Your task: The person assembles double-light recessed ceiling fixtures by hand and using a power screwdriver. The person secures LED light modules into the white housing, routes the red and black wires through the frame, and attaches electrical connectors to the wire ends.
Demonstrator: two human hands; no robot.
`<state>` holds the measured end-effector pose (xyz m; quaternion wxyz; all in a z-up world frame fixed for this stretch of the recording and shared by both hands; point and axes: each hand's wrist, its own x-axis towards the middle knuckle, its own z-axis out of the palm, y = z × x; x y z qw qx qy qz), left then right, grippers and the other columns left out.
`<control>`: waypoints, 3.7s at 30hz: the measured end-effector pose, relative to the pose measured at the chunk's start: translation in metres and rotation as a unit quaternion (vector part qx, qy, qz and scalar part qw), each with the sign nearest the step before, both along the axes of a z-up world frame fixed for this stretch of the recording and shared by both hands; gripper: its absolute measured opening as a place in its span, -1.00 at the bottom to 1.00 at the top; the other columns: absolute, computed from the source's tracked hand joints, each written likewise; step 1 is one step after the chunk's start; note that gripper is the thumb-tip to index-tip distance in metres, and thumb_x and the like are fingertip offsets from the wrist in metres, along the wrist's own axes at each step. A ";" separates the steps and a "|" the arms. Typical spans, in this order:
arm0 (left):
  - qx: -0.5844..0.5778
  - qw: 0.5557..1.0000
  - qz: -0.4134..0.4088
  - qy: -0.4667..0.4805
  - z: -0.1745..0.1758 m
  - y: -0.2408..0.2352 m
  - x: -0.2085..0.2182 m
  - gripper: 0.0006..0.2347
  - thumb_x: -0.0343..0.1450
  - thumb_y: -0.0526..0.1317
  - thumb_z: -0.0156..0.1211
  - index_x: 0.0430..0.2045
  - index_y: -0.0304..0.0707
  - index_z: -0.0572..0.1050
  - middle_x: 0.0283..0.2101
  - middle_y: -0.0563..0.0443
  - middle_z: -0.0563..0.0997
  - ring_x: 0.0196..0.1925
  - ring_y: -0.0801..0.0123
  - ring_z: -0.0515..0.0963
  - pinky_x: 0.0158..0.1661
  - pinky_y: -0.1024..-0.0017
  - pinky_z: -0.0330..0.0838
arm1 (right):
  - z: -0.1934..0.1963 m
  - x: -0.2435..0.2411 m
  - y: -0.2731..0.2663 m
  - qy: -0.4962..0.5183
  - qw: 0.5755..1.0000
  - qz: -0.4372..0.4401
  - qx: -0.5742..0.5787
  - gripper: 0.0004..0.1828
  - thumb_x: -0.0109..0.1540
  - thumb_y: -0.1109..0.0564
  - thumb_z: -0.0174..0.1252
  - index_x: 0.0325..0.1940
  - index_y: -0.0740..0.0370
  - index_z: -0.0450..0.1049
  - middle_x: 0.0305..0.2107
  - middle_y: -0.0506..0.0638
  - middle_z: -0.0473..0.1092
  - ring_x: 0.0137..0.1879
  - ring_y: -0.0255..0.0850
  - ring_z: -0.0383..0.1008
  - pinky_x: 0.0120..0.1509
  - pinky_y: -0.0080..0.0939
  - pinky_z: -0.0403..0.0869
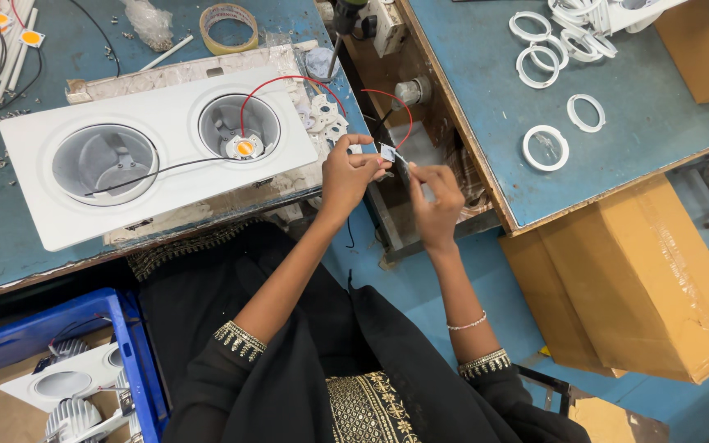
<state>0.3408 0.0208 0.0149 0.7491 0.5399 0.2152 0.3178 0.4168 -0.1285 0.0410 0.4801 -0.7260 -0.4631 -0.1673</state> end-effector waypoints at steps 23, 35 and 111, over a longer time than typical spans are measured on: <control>-0.052 0.998 -0.030 -0.035 -0.027 0.007 -0.018 -0.74 0.43 -0.47 0.12 -0.02 -0.44 0.31 -0.20 -0.30 0.70 -0.14 0.28 0.75 -0.13 0.47 0.67 | 0.039 0.040 0.051 0.257 0.956 0.139 0.020 -0.85 0.28 0.25 0.28 -0.07 0.30 0.63 -0.25 -0.05 0.49 -0.22 -0.37 0.51 -0.12 -0.41 0.47; 0.034 0.982 -0.170 0.069 0.032 -0.015 -0.163 -0.87 0.43 -0.42 0.16 -0.18 -0.47 0.47 -0.23 -0.19 0.72 -0.14 0.34 0.76 -0.14 0.47 0.66 | -0.029 0.123 0.224 -0.010 0.988 0.135 -0.076 -0.89 0.20 0.26 0.34 -0.18 0.25 0.65 -0.36 0.09 0.48 -0.30 -0.22 0.47 -0.17 -0.23 0.44; 0.589 0.669 -0.079 0.447 0.137 0.187 -0.284 -0.88 0.14 -0.35 0.36 -0.51 -0.25 0.62 -0.37 -0.11 0.64 -0.19 0.07 0.64 -0.27 0.22 0.51 | 0.132 -0.190 0.279 -0.503 0.626 0.432 -0.410 -0.87 0.06 0.17 0.14 -0.38 0.11 0.59 -0.29 -0.05 0.44 -0.06 -0.17 0.42 -0.01 -0.17 0.35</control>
